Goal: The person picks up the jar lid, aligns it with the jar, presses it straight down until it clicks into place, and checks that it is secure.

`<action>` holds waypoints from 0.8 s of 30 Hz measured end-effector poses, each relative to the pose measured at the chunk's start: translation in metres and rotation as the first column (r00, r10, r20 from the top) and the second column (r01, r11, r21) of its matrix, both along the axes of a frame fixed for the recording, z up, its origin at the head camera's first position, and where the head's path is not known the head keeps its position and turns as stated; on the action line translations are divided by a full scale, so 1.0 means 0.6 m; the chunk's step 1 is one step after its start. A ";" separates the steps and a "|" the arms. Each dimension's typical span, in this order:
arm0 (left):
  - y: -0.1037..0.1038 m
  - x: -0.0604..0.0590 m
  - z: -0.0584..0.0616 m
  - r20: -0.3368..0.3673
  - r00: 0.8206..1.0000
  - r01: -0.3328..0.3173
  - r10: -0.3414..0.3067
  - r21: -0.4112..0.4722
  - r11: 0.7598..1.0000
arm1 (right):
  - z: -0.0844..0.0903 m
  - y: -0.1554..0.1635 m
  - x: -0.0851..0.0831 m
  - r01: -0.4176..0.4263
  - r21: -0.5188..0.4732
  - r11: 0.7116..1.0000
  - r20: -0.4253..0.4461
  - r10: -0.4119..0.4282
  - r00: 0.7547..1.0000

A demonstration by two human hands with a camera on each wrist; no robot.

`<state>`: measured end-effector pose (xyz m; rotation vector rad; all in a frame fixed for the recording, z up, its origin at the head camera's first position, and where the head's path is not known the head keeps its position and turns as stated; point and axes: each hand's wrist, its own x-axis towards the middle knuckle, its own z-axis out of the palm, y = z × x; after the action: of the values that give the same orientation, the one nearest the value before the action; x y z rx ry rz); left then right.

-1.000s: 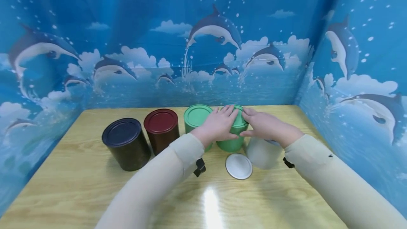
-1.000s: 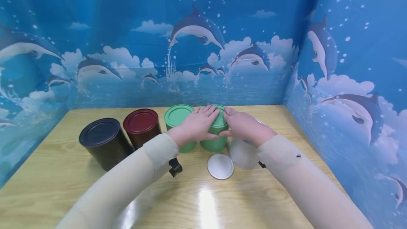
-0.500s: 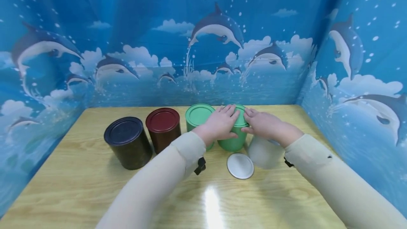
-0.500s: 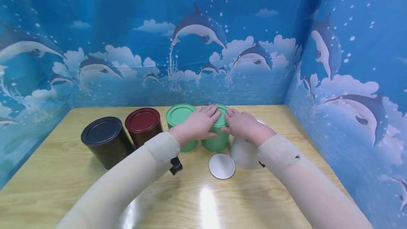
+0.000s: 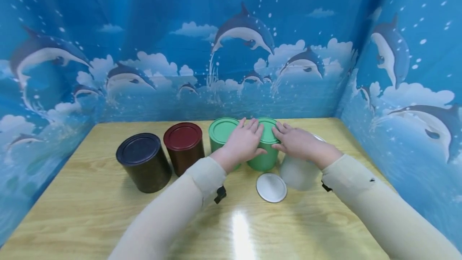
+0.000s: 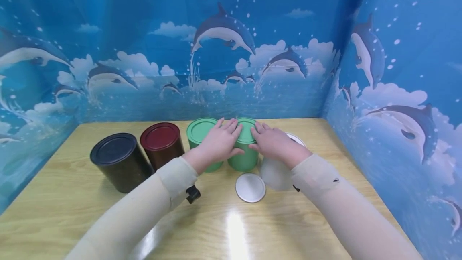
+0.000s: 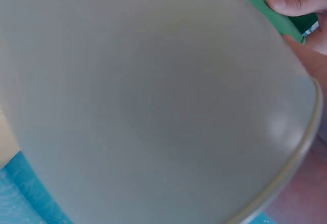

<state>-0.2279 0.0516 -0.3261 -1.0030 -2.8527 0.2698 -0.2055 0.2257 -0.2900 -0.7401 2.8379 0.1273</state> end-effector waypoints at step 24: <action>-0.028 0.034 0.038 0.314 0.949 0.021 -0.036 0.053 0.998 | -0.006 -0.003 0.003 0.023 -0.015 1.000 -0.004 -0.023 1.000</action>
<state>-0.2077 0.0347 -0.3036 -1.1723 -3.1038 0.0382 -0.2035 0.2238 -0.2933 -0.7104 2.8536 0.1040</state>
